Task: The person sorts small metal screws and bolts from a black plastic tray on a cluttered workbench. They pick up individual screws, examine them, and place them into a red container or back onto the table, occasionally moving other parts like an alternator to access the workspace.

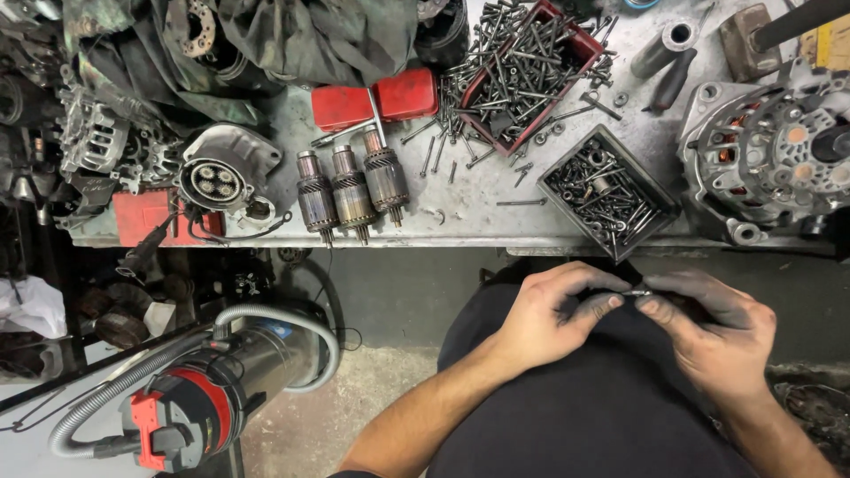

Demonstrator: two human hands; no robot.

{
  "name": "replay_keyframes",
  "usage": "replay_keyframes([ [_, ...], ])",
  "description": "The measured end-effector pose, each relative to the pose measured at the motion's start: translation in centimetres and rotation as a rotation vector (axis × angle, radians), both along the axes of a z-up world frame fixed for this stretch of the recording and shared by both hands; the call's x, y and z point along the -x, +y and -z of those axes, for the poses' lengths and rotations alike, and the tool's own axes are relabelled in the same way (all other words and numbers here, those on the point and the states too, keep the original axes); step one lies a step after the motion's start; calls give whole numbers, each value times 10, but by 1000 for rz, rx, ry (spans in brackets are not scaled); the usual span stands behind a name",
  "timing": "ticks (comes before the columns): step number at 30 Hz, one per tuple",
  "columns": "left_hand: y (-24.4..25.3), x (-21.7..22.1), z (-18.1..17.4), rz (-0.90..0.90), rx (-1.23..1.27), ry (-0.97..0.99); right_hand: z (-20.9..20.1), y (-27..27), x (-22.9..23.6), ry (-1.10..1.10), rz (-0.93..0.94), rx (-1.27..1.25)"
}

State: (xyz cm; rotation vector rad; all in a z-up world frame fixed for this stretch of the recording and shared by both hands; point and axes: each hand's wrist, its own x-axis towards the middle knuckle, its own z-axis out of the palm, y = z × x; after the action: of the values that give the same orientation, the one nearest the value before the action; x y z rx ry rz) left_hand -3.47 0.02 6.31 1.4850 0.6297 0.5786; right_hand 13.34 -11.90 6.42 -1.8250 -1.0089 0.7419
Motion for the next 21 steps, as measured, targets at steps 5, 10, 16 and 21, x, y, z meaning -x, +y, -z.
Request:
replay_keyframes([
  [5,0,2,2,17,-65,9,-16,9,5,-92,13,-4],
  [10,-1,6,7,30,-147,18,-13,4,9,-84,40,-8],
  [16,4,2,0,59,-227,16,-10,3,10,-102,66,-60],
  [21,5,0,0,67,-151,25,-8,6,9,-42,87,-87],
])
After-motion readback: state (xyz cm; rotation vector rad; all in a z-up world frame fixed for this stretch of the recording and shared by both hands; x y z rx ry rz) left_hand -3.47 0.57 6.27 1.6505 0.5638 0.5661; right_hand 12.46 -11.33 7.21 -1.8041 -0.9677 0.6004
